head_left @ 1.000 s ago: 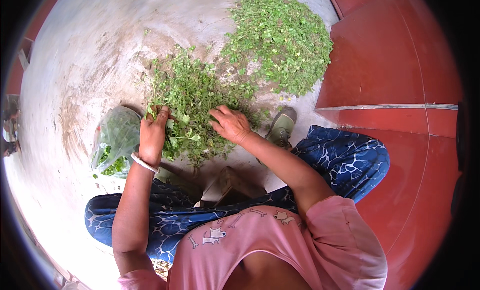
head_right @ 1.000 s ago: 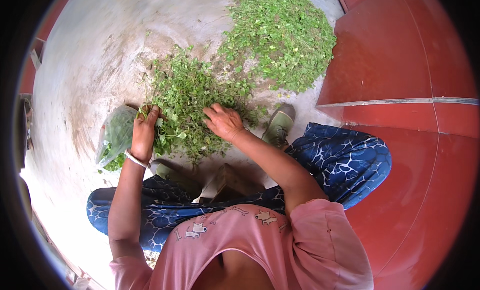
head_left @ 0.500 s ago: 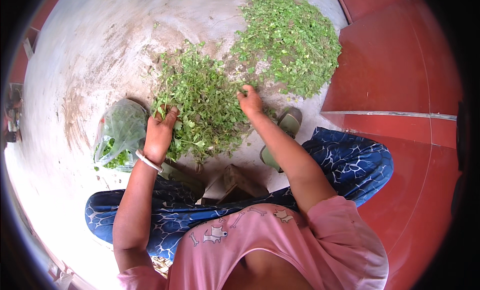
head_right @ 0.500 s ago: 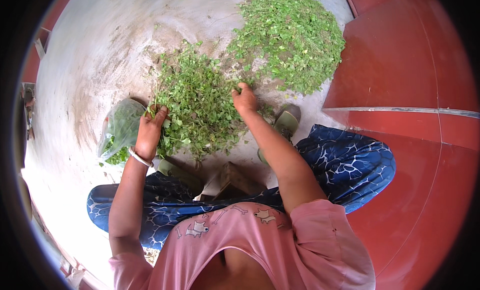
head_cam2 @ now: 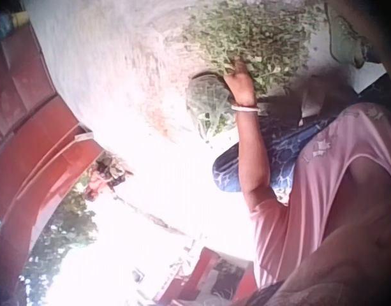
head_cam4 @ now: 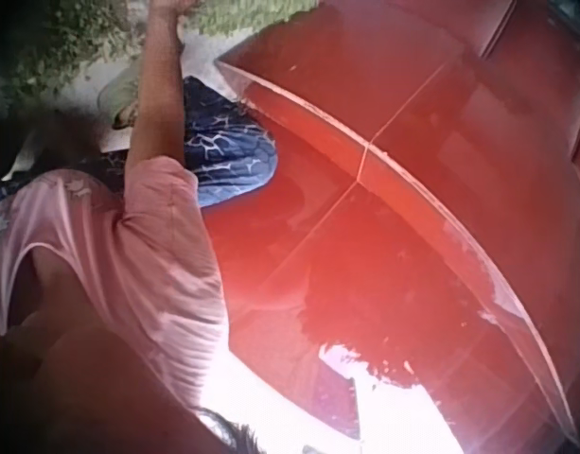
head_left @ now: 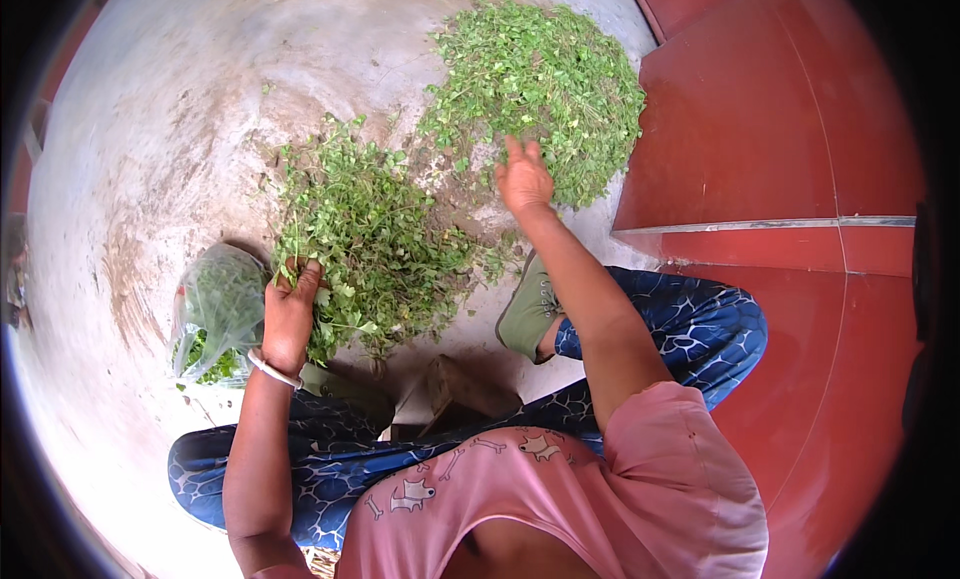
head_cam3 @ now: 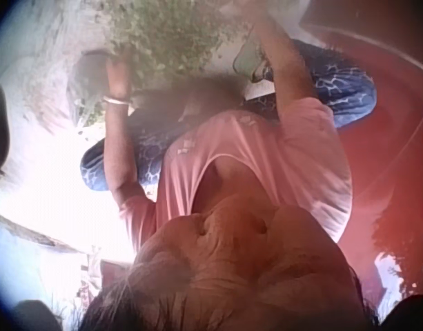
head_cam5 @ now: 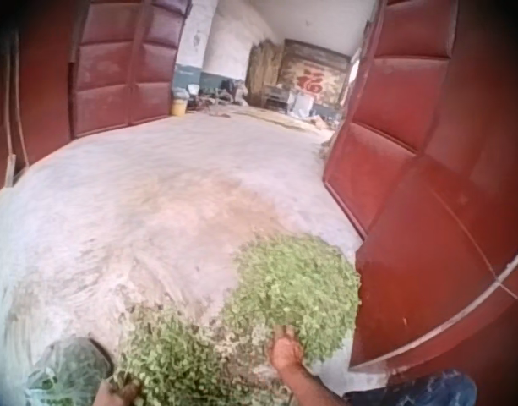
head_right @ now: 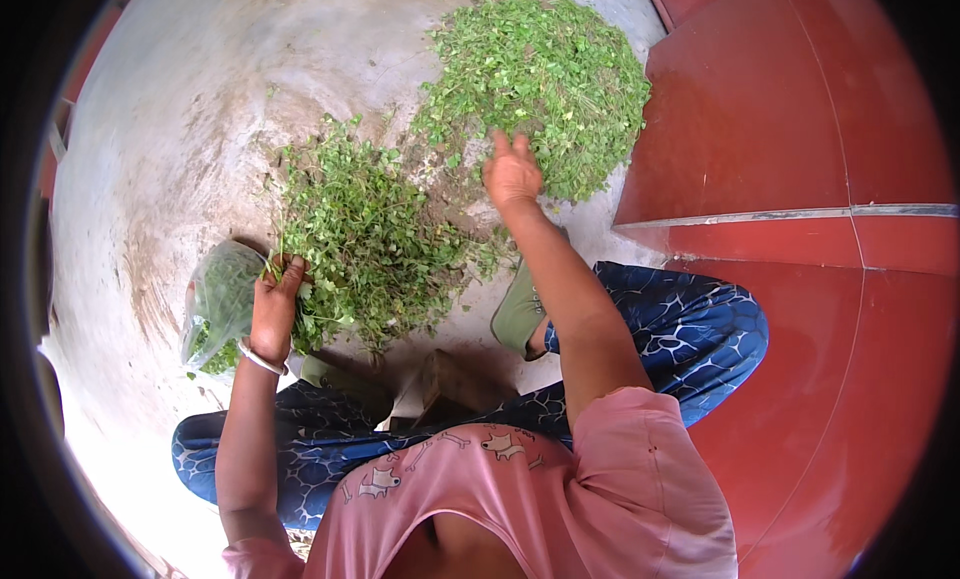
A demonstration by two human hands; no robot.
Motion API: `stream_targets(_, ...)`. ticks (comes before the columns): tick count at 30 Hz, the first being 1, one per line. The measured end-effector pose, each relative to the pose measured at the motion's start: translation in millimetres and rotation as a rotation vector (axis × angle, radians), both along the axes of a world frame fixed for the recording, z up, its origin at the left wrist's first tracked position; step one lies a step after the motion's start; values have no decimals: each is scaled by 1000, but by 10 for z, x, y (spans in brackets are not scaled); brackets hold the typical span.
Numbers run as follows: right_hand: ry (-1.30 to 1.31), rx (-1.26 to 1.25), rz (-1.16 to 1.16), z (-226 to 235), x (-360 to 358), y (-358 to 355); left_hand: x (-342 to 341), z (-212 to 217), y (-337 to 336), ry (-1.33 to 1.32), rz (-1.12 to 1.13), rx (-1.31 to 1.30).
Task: The person sits on the floor and repeatedly picks up leafy green stems, removes the leaves by hand, and places the leaves into a growing pile while discarding the stems. The person continues this process for the duration of the clip.
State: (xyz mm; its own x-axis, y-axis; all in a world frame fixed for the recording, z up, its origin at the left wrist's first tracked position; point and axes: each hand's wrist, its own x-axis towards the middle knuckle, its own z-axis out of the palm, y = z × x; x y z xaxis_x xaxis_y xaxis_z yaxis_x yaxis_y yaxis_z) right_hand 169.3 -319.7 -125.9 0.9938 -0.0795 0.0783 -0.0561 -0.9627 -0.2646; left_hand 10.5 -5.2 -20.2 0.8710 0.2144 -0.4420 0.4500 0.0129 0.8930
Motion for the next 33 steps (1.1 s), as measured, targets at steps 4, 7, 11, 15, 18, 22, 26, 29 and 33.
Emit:
stream_targets(4,144,-219,-167,63,78,-575,-23,-26,23,50,-71,39)
stream_targets(7,272,-269,-162,-119,104,-638,-18,-94,-10,30,-42,7)
stream_targets(11,329,-144,-148,-321,28,-661,28,-19,-58,26,-35,8)
stream_targets(15,270,62,-99,-237,-127,-596,36,-42,-48,32,-74,40)
stream_targets(18,442,425,-17,-229,-104,-361,48,-40,-68,59,-73,30)
stream_targets(22,736,1127,30,393,-121,51,111,-33,-84,-6,-67,-8)
stream_targets(26,971,1326,156,953,-104,147,112,-20,-64,-60,-37,54)
stream_targets(29,886,920,156,804,-64,-7,108,-3,-27,-15,-83,18)
stream_targets(33,970,1179,92,776,-92,-147,71,-43,46,6,-59,50)
